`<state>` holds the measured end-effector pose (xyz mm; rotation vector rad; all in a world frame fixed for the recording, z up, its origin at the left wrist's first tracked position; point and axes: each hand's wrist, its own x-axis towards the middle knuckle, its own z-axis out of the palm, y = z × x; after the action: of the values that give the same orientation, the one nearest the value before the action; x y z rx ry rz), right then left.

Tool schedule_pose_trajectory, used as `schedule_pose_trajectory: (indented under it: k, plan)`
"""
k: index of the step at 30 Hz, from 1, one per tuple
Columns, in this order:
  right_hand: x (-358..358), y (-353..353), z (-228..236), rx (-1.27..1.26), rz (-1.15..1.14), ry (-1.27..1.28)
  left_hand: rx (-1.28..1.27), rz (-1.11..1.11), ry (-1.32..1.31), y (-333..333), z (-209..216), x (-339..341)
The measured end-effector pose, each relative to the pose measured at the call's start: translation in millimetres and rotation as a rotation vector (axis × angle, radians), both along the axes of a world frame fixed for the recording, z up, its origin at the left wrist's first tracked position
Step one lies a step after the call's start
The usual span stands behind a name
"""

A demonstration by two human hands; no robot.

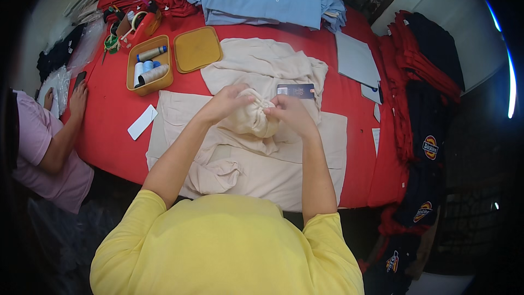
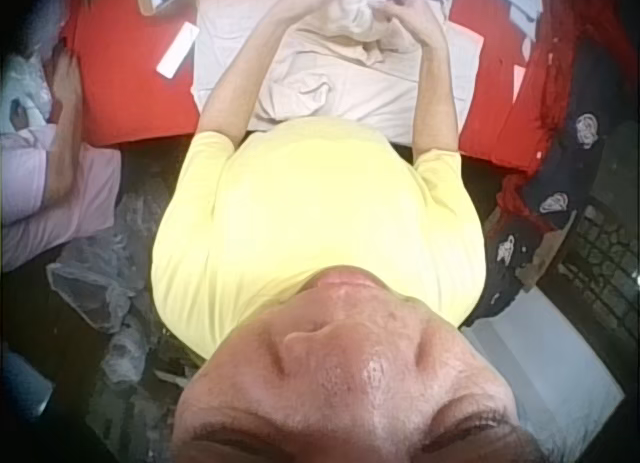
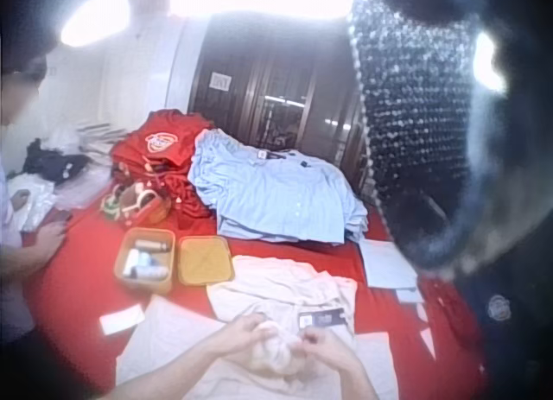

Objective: The person handles a beige garment to check a button, then sorts through spools of thread and sewing supplies in a small yellow container by hand, picking up and rearranging the items.

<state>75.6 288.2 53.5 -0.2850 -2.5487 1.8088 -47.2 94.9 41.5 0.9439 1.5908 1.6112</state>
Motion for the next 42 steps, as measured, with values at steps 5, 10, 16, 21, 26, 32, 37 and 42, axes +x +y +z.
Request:
schedule_pose_trajectory:
  k: [5,10,16,21,26,32,37,42]
  plan:
    - [2,3,2,-0.031,-0.019,0.024,-0.014,-0.005,-0.109,-1,-3,-1]
    - [8,-14,9,0.242,-0.109,0.119,0.095,-0.048,-0.064,-4,-12,-6]
    - [25,-50,-11,0.628,-0.032,0.368,0.069,0.002,0.205,-16,-35,-6]
    - [25,-42,-21,0.496,0.031,0.147,-0.077,-0.118,0.322,-20,-27,3]
    - [20,-28,-31,-0.163,-0.026,0.151,-0.103,-0.105,0.659,-20,-23,15]
    - [13,-20,-23,-0.019,0.242,0.0,-0.144,-0.128,0.208,-21,6,2]
    - [5,-10,-10,-0.362,0.191,-0.072,-0.155,-0.058,-0.073,-17,13,8]
    - [0,-17,-5,-1.003,0.068,0.087,-0.008,-0.003,-0.255,-8,3,14]
